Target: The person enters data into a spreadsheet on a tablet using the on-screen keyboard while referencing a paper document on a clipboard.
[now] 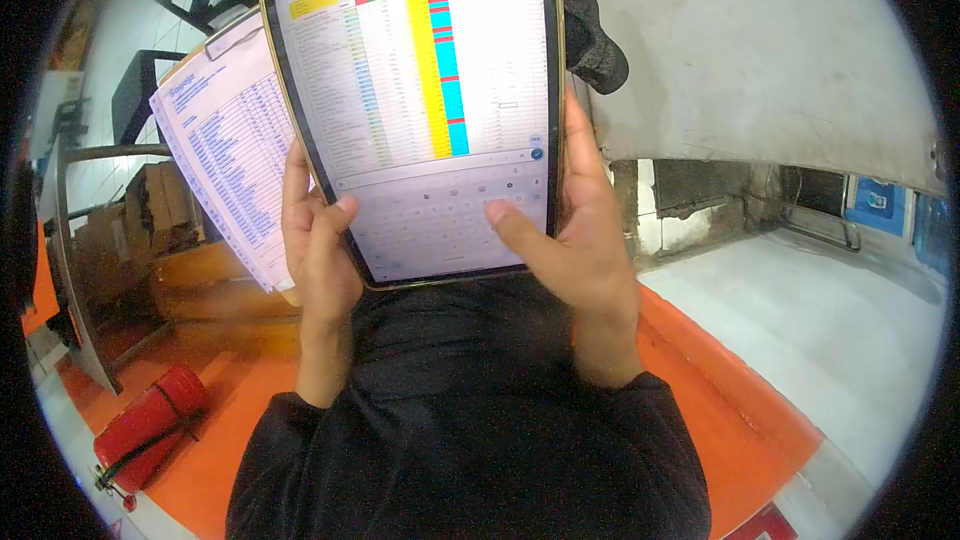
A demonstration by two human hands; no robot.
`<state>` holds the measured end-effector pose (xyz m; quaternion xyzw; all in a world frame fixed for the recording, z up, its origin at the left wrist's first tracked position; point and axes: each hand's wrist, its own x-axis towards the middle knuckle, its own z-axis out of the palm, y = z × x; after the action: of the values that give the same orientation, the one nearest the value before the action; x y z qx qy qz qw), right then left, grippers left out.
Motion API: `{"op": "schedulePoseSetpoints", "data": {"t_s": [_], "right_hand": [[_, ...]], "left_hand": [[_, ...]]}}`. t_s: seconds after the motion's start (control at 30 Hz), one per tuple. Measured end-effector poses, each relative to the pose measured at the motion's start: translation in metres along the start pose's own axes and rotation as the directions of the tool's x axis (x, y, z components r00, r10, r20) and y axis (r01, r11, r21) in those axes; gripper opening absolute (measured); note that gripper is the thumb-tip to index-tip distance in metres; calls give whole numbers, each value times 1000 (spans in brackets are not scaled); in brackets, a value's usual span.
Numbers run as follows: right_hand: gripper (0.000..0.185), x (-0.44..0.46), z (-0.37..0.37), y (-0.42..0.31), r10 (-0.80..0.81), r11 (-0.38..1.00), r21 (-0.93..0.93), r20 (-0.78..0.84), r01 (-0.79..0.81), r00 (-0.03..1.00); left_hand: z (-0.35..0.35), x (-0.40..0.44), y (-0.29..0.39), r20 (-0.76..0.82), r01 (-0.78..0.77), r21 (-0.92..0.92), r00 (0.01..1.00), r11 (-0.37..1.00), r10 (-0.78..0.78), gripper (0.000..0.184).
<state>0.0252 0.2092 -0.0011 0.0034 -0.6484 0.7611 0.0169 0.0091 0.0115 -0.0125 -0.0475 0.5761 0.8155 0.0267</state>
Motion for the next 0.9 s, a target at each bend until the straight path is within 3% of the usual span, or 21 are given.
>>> {"op": "schedulePoseSetpoints", "data": {"t_s": [0.07, 0.2, 0.43, 0.5, 0.53, 0.6, 0.73, 0.9], "right_hand": [[95, 2, 0, 3, -20, 994, -104, 4, 21, 1000], [109, 4, 4, 6, -52, 972, -231, -11, 48, 999], [115, 2, 9, 8, -93, 937, -343, -63, 65, 994], [112, 2, 9, 7, -115, 881, -468, -59, 75, 992], [112, 2, 8, 8, -115, 881, -468, -58, 74, 992], [104, 2, 6, 13, -37, 989, -148, -77, 25, 996], [94, 6, 9, 14, -74, 973, -224, -105, 49, 992], [88, 6, 9, 10, -68, 992, -109, -85, 59, 994]], "left_hand": [[0, -1, 0, 86, -37, 38, 996, 999, 34, 74], [3, -5, 0, 83, -58, 83, 995, 995, 51, 83], [0, -5, -5, 186, -209, 133, 965, 969, 183, 85], [-1, -5, -5, 214, -217, 125, 959, 968, 187, 84], [-2, -5, -6, 219, -230, 133, 956, 964, 198, 85], [-3, -6, -7, 223, -242, 143, 953, 960, 207, 85], [-1, -6, -9, 216, -227, 161, 958, 960, 191, 86], [-5, -2, -9, 238, -277, 184, 944, 943, 231, 87]]}}
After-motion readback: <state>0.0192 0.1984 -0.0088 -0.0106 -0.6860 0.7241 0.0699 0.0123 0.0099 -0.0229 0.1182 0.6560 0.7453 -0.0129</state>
